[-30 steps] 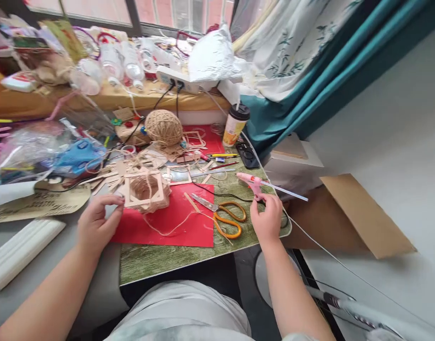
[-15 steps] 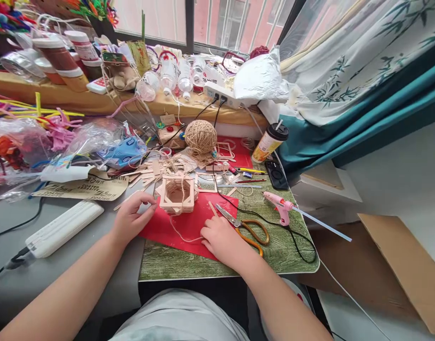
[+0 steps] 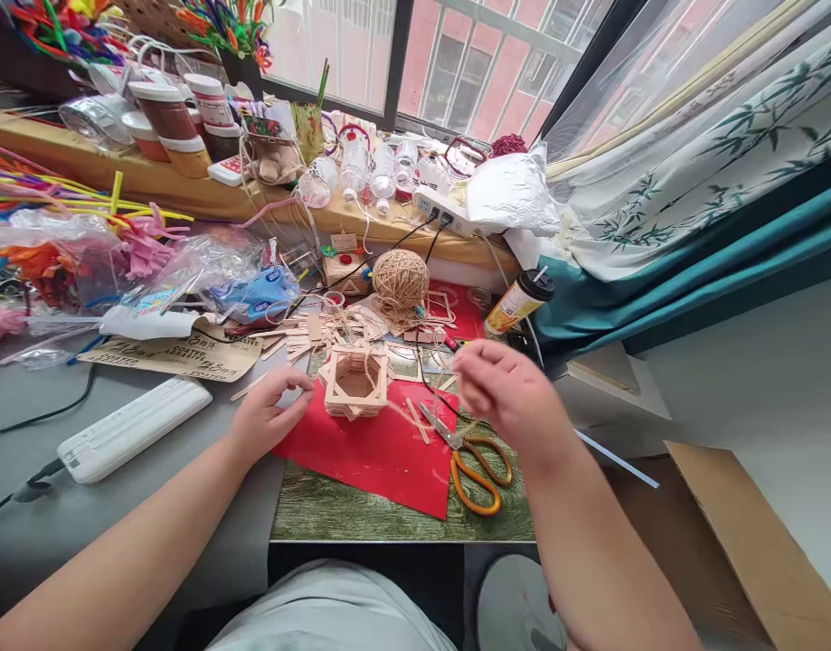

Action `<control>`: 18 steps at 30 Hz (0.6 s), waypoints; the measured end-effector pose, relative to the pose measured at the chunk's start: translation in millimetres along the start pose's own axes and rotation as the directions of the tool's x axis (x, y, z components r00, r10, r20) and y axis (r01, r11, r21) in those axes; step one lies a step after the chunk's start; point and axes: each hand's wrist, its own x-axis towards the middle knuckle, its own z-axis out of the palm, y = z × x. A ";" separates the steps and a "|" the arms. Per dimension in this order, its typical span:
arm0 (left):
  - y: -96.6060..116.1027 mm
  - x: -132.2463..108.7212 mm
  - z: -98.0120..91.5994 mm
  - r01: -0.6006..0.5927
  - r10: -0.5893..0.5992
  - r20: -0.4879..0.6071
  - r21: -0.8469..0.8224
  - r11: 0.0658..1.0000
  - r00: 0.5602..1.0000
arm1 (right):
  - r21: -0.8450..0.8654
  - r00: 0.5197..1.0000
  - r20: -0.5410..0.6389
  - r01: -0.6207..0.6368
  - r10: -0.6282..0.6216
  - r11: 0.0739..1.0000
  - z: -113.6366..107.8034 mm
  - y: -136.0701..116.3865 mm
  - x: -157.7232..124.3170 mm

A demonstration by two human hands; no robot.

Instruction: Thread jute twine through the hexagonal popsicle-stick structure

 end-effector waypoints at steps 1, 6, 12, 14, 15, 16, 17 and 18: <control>2.2 3.3 -1.0 0.029 -0.029 -0.033 -0.021 0.999 0.999 | 0.071 0.999 -0.007 0.038 -0.037 0.997 2.7 -18.3 7.0; 22.4 53.1 -8.6 0.131 -0.133 -0.062 -0.024 0.991 0.989 | 0.126 0.955 -0.042 0.297 -0.294 0.946 25.2 -112.6 56.5; 4.8 115.5 5.8 0.319 -0.251 0.321 -0.177 0.931 0.913 | 0.109 0.954 0.003 0.297 -0.299 0.949 60.9 -170.9 114.4; -8.9 119.1 11.0 0.356 -0.256 0.374 -0.231 0.905 0.892 | 0.062 0.956 0.004 0.293 -0.294 0.954 68.1 -177.5 127.4; -14.8 118.8 11.9 0.360 -0.252 0.379 -0.247 0.900 0.890 | 0.020 0.957 0.005 0.289 -0.289 0.957 70.1 -179.8 133.5; -19.5 117.9 11.6 0.365 -0.251 0.384 -0.261 0.894 0.889 | -0.030 0.960 0.004 0.281 -0.281 0.959 71.2 -182.0 139.5; -23.0 116.8 10.1 0.368 -0.248 0.388 -0.273 0.889 0.888 | -0.080 0.963 0.003 0.267 -0.268 0.960 71.9 -184.0 145.6; -25.4 116.0 7.7 0.369 -0.245 0.391 -0.282 0.886 0.887 | -0.122 0.966 -0.004 0.258 -0.260 0.958 72.5 -186.0 151.7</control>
